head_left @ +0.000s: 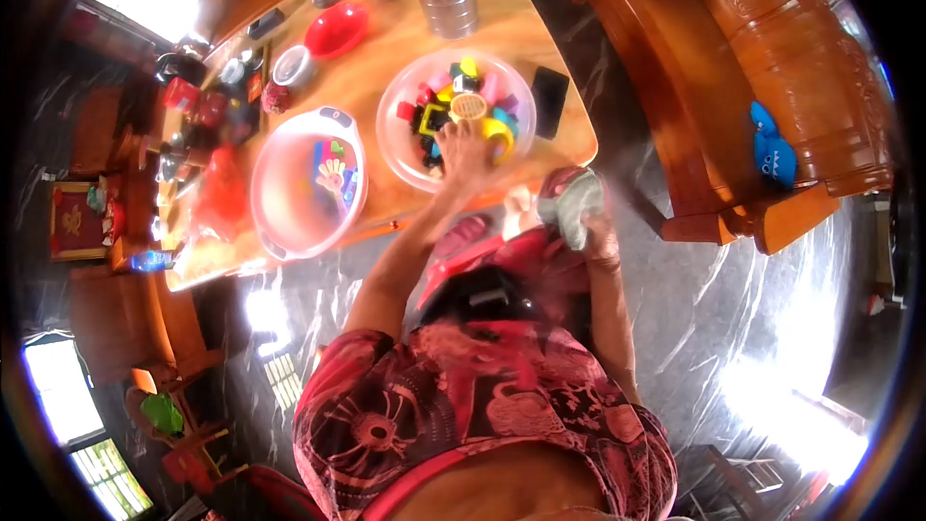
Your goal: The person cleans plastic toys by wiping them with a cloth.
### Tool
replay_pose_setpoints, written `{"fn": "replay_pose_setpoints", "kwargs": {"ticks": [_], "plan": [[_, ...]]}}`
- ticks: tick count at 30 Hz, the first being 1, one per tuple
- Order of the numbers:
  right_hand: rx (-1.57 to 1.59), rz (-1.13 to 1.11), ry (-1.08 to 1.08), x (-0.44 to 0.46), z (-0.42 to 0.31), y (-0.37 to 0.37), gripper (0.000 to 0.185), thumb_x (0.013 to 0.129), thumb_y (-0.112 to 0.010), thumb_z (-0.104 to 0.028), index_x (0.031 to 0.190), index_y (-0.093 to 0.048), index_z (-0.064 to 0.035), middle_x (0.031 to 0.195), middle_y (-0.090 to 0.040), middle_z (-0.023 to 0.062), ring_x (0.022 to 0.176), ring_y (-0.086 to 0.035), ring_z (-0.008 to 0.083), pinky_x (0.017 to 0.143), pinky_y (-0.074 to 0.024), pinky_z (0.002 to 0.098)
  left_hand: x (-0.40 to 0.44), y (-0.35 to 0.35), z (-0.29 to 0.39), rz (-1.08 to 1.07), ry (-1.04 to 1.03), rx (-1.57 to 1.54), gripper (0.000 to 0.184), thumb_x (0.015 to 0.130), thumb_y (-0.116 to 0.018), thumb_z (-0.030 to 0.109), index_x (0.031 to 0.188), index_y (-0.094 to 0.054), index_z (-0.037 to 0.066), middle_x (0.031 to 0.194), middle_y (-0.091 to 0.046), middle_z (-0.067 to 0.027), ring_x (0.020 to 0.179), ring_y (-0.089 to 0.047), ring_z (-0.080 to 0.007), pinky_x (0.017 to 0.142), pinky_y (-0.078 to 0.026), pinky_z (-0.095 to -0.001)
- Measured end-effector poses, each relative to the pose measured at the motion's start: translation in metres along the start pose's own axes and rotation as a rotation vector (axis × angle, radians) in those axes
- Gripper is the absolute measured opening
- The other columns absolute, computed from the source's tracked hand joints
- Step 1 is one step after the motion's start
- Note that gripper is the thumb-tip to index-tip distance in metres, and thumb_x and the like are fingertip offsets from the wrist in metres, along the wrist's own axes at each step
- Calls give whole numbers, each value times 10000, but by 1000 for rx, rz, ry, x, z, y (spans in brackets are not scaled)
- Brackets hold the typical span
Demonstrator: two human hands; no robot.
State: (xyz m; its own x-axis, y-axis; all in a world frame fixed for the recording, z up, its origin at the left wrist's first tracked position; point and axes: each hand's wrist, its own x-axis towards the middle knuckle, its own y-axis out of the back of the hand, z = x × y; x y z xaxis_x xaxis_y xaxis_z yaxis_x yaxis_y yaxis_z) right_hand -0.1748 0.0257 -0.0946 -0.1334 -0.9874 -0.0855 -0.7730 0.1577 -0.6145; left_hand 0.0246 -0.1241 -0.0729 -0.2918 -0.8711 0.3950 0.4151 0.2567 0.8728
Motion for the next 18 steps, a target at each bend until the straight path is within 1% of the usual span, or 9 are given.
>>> {"fn": "replay_pose_setpoints", "kwargs": {"ticks": [2,4,5,6,8,12,13,15,18], "plan": [[-3,34,-25,-2,1,1,572,713,-665,-228,1187,-446,3,1083,-572,152,1020,-555,254,892,-448,353,-10,7,-10,94,-14,-94,480,647,-672,532,802,-632,79,898,-535,-174,814,-482,-342,726,-353,-455],[8,-25,-17,-4,-2,-1,566,737,-613,-189,1234,-414,-6,1102,-562,168,1045,-545,268,902,-450,371,-9,10,-12,114,34,-205,340,741,-661,211,993,-498,51,854,-614,-163,756,-584,-318,691,-427,-452],[111,-46,-17,-5,-4,-2,481,764,-614,-109,1213,-466,-14,1095,-583,127,1023,-567,245,894,-465,367,-8,45,7,110,-14,-190,312,745,-674,152,967,-484,44,820,-618,-147,701,-623,-278,613,-473,-408],[214,-70,-21,-6,-4,-3,411,792,-615,-30,1191,-518,-21,1089,-605,86,1000,-589,221,887,-480,364,-11,42,3,115,-8,-189,312,745,-674,152,967,-484,44,820,-618,-147,701,-623,-278,613,-473,-408],[184,-32,-28,-8,-5,-6,395,803,-602,-33,1188,-519,-20,1094,-602,90,1003,-588,223,887,-479,365,-15,34,-7,107,332,-733,310,755,-678,148,963,-478,35,804,-608,-128,696,-629,-226,582,-493,-352],[226,55,-25,-6,6,2,389,838,-563,-54,1219,-489,-26,1150,-574,113,1046,-570,242,915,-460,378,-36,29,0,-46,604,-1174,390,714,-700,99,1035,-513,-17,828,-611,-62,763,-604,-155,675,-476,-265],[222,50,-30,-5,3,-2,389,838,-563,-54,1219,-489,-26,1150,-574,113,1046,-570,242,915,-460,378,-39,39,5,-39,610,-1176,390,714,-700,99,1035,-513,-17,828,-611,-62,763,-604,-155,675,-476,-265],[334,-43,59,-6,-7,-20,416,854,-544,-52,1259,-449,-37,1199,-543,126,1093,-543,259,948,-436,388,-40,67,20,-444,583,-1482,391,710,-698,121,1032,-544,-37,877,-607,-59,820,-588,-143,738,-458,-259],[108,-69,172,-5,-14,-33,441,860,-537,-49,1285,-419,-44,1215,-526,129,1104,-527,259,961,-419,390,-54,63,40,-479,650,-1504,360,723,-675,161,1006,-570,-36,894,-605,-69,844,-576,-138,726,-461,-253]]}}
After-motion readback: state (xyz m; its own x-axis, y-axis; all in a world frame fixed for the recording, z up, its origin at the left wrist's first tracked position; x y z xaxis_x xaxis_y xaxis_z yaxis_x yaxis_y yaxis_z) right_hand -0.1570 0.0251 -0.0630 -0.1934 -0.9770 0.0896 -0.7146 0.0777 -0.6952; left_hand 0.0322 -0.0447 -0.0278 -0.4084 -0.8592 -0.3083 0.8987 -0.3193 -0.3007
